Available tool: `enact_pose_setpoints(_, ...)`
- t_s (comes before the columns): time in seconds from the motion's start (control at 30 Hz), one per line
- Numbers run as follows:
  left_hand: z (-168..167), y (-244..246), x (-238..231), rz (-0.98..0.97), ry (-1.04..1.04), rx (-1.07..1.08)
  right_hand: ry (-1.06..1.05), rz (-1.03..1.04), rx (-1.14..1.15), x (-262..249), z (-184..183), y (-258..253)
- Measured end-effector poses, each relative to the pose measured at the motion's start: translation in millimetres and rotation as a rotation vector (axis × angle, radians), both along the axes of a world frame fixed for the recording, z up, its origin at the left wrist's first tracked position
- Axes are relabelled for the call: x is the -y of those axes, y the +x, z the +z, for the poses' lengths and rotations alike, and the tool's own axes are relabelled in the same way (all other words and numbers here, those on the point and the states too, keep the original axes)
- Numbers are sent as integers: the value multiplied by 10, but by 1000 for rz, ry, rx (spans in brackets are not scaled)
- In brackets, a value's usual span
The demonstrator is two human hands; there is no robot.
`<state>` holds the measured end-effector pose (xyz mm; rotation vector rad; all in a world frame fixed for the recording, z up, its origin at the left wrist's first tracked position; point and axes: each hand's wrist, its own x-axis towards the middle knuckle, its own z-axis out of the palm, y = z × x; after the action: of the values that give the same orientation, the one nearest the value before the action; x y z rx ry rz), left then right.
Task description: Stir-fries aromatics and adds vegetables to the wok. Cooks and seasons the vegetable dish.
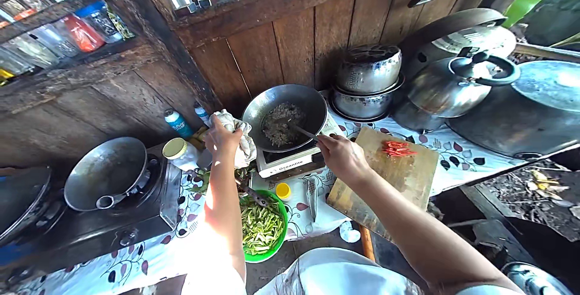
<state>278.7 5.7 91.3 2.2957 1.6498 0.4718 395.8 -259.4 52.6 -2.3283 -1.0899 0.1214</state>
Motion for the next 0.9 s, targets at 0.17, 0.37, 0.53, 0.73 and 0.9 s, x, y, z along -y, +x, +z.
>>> enact_pose_setpoints(0.17,-99,-36,-19,0,-36,57,165,93,190,445,131,-351)
enact_pose_setpoints(0.37,-7,0,39,-58,-44,95,-22,50,-12,75,-39,-123)
enact_pose_setpoints(0.53,60,-11,60,-88,-19,41,-27,-24,-20,-219,-194,115)
enact_pose_setpoints(0.73,82,-55,-11,-81,-40,100,-1,51,8,173,61,4)
enact_pose_setpoints(0.9,73,-172,-94,-107,-12,165,145,91,291,704,211,-174)
